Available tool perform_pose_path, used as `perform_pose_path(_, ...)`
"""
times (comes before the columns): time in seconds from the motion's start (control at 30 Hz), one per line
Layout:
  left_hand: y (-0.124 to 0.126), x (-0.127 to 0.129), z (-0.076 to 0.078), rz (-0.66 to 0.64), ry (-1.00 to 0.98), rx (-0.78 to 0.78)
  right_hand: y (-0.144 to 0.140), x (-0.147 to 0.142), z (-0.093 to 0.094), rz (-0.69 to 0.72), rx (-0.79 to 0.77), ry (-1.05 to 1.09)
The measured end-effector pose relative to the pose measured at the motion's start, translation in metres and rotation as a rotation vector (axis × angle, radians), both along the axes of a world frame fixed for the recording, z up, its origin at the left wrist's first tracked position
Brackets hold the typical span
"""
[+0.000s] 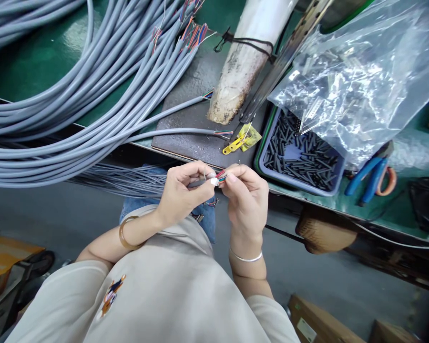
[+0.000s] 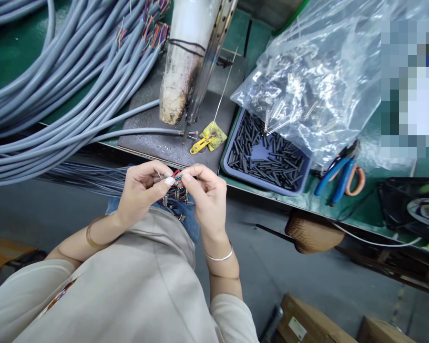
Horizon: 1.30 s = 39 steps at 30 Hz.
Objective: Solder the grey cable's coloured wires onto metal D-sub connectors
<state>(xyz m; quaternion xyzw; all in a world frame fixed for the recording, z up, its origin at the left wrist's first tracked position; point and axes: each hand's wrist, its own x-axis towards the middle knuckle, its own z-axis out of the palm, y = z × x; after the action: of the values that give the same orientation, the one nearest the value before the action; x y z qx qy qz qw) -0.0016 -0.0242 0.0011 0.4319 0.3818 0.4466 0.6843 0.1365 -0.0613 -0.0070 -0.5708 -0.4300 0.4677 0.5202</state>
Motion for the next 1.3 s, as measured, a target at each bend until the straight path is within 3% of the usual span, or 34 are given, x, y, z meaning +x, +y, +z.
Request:
perform_pose_path(0.23, 0.004, -0.003, 0.001, 0.032, 0.066, 0.051, -0.004, -0.002, 0.007, -0.078, 0.065, -0.268)
perform_pose_path(0.67, 0.002, -0.007, -0.003, 0.006, 0.091, 0.066, -0.006, 0.01, 0.01, -0.013, 0.031, -0.242)
perform_pose_path(0.9, 0.0, -0.006, -0.003, -0.003, 0.057, 0.061, -0.005, 0.008, 0.013, -0.008, 0.007, -0.359)
perform_pose_path(1.13, -0.001, -0.005, -0.006, -0.007, -0.015, 0.03, -0.011, -0.001, 0.016, -0.049, 0.245, -0.59)
perform_pose_path(1.2, -0.003, -0.006, -0.005, -0.032, -0.021, 0.041, -0.01, 0.001, 0.015, -0.008, 0.23, -0.549)
perform_pose_path(1.3, -0.004, -0.008, -0.003, -0.074, -0.016, 0.042, -0.005, 0.012, 0.014, -0.058, 0.222, -0.252)
